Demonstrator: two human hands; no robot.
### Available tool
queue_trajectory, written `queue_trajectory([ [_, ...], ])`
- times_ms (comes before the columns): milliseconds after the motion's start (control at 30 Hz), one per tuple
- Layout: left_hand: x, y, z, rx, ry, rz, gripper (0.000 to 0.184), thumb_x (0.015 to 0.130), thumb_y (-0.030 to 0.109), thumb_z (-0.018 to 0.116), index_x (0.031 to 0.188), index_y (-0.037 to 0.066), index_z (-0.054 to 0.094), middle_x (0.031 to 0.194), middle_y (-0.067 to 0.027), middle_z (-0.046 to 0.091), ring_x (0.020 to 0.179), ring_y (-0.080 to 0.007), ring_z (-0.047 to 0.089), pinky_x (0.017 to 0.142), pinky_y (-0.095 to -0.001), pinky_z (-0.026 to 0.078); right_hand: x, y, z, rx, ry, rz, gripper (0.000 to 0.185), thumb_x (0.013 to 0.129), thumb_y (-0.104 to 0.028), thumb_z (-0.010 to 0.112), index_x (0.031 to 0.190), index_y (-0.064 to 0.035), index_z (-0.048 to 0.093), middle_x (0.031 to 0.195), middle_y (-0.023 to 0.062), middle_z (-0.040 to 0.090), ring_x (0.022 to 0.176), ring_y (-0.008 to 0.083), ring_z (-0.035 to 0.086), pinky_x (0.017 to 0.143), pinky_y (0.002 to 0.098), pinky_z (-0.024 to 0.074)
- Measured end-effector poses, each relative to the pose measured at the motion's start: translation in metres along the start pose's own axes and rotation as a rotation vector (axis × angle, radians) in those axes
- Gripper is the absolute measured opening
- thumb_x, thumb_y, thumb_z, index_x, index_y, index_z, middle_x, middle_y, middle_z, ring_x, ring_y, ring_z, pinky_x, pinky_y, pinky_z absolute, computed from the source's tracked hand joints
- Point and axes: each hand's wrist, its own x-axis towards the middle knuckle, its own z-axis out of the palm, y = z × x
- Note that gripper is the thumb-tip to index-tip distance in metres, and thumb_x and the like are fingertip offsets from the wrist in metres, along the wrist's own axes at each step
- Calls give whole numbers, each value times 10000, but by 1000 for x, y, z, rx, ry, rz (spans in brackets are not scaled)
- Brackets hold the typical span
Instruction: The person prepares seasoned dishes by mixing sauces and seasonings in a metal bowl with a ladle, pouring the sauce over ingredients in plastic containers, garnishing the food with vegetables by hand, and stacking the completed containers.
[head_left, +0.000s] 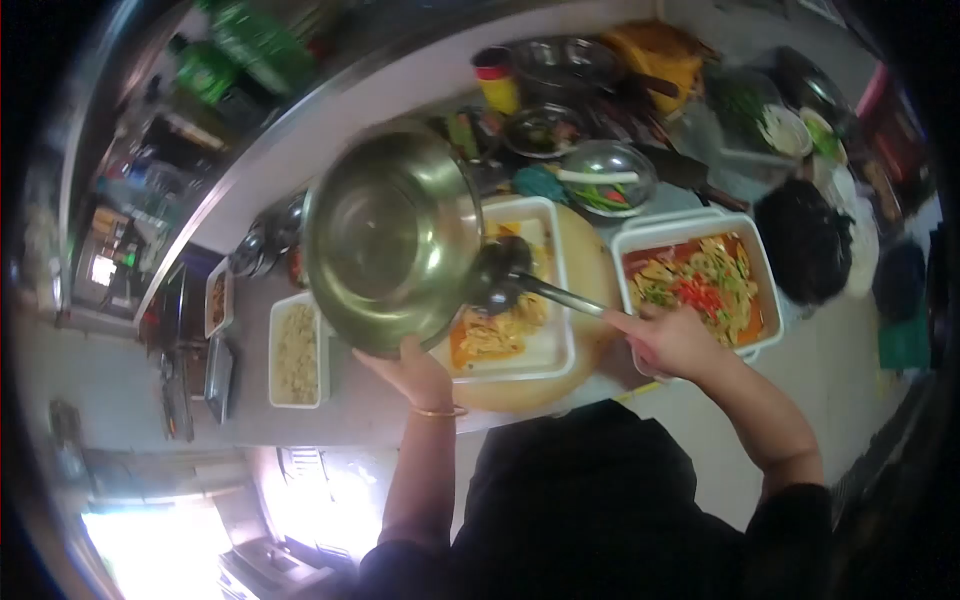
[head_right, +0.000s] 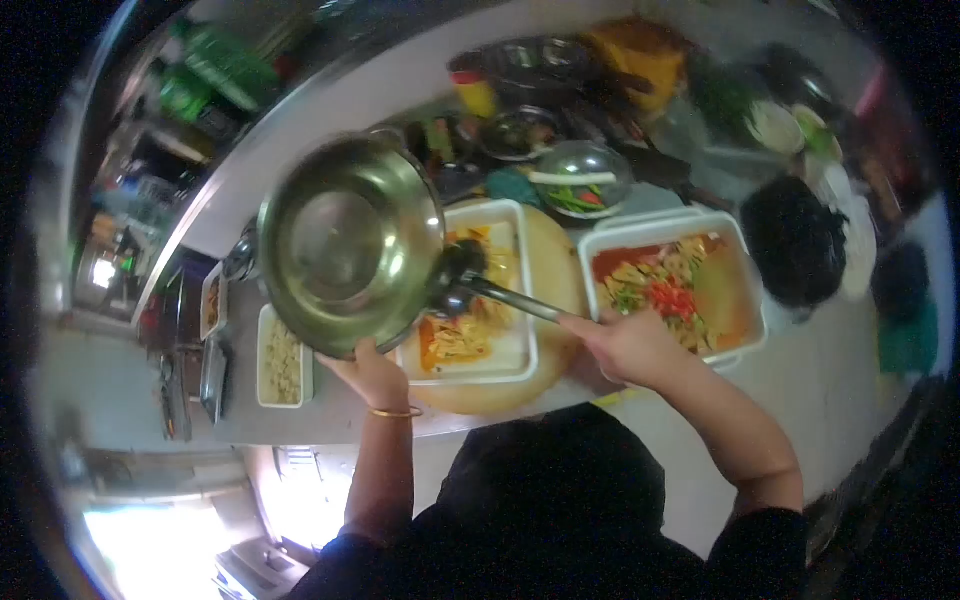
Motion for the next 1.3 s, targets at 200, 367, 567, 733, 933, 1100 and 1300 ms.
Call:
queue_trajectory([
  [200,28,-7,-42,-521,221,-598,697,750,-169,409,1360,166,375,1257,-106,488,1142,-321,525,980,-515,492,6,-22,-11,492,83,43,387,863,-112,586,1239,-179,528,751,90,631,545,223,600,474,342,483],
  [367,29,-3,-84,-641,236,-971,479,810,-63,408,1273,55,448,1212,-145,546,1132,-323,545,993,-514,470,86,-122,26,1601,-400,340,145,940,-98,519,1077,-83,475,753,100,637,453,156,533,377,272,414],
  [567,83,-23,-203,-837,154,-1006,429,773,-1,468,1200,4,508,1176,-176,588,1133,-326,555,1046,-500,425,178,-255,97,1639,-797,354,260,962,-186,553,1175,-39,536,813,106,640,514,132,555,399,250,417],
  [733,175,-45,-356,-810,118,-821,479,711,15,510,1184,16,578,1183,-132,635,1147,-313,581,1043,-503,433,275,-312,186,1022,-362,-131,377,924,-248,637,1230,-46,553,1003,80,655,786,156,634,682,303,519],
  [933,296,-28,-486,-775,245,-746,627,687,-37,449,1312,-2,490,1259,-160,594,1202,-317,555,1090,-473,427,483,-353,238,399,119,12,539,822,-231,695,1295,-58,504,1217,210,569,1055,344,602,890,389,497],
  [1100,352,-72,-557,-577,336,-729,543,761,-1,418,1301,-22,477,1306,-176,525,1248,-337,497,1110,-508,383,582,-390,267,74,63,217,838,754,-384,756,1462,-187,352,1507,202,278,1371,426,303,1039,541,372],
  [1300,384,-108,-566,-615,509,-996,516,749,-17,432,1260,-21,499,1240,-158,577,1187,-313,549,1056,-485,443,637,-426,286,-207,-186,441,916,707,-421,783,1469,-295,291,1587,160,110,1413,471,217,1057,600,347],
])
